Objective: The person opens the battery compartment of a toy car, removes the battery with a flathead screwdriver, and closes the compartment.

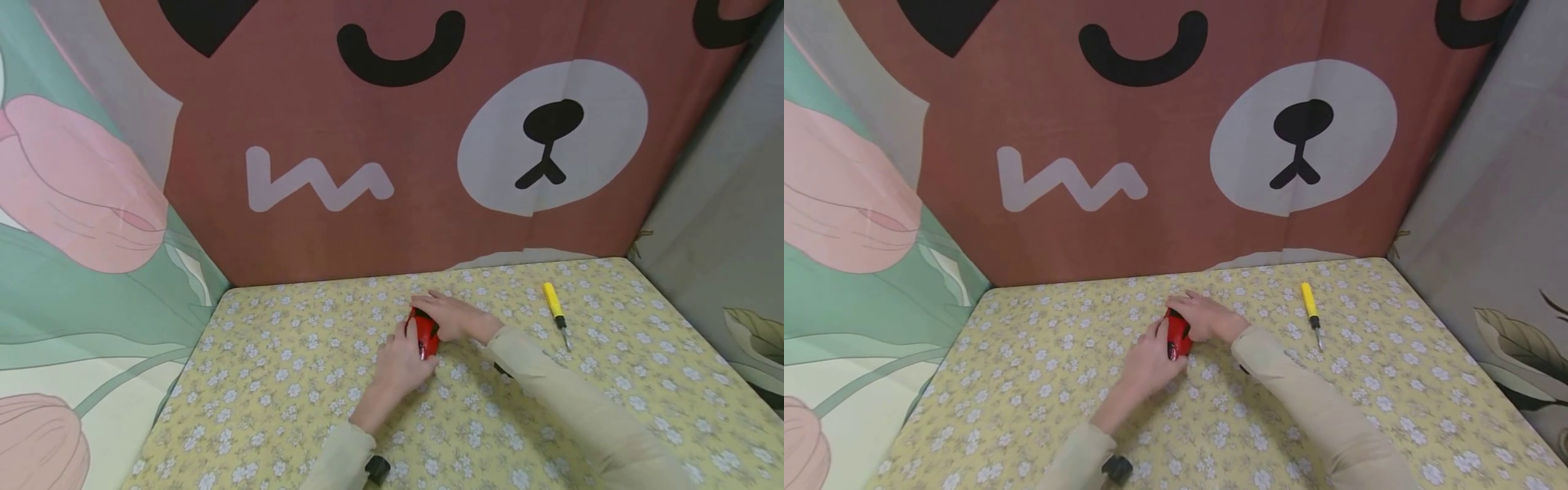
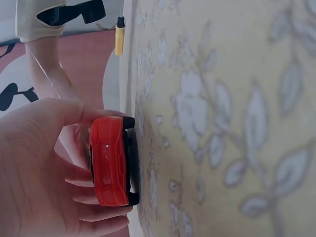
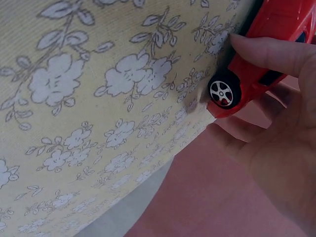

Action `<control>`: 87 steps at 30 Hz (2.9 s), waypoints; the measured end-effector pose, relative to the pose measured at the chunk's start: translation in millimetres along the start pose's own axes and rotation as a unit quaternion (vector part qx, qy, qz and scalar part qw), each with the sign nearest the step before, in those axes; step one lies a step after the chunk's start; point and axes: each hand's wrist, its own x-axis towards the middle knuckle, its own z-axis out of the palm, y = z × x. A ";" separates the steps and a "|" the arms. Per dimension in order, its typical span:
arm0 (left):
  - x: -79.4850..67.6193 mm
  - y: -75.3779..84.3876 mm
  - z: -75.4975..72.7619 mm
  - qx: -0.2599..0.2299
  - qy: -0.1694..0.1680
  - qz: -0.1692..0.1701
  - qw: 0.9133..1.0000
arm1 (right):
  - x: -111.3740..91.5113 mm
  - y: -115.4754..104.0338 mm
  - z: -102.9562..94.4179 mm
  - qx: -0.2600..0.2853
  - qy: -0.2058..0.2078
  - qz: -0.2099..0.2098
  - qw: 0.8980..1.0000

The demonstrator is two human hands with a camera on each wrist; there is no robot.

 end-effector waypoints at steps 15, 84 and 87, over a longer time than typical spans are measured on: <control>3.8 -19.2 -8.6 0.037 0.011 -0.016 0.999 | -17.7 15.3 -1.0 -0.007 0.040 0.038 0.998; 41.6 -70.2 -31.2 -0.482 -0.234 -0.032 0.844 | -77.0 50.5 -6.4 0.447 0.059 0.024 0.892; 42.4 -68.7 -31.1 -0.496 -0.240 -0.031 0.834 | -77.1 47.4 -7.5 0.449 0.078 0.039 0.889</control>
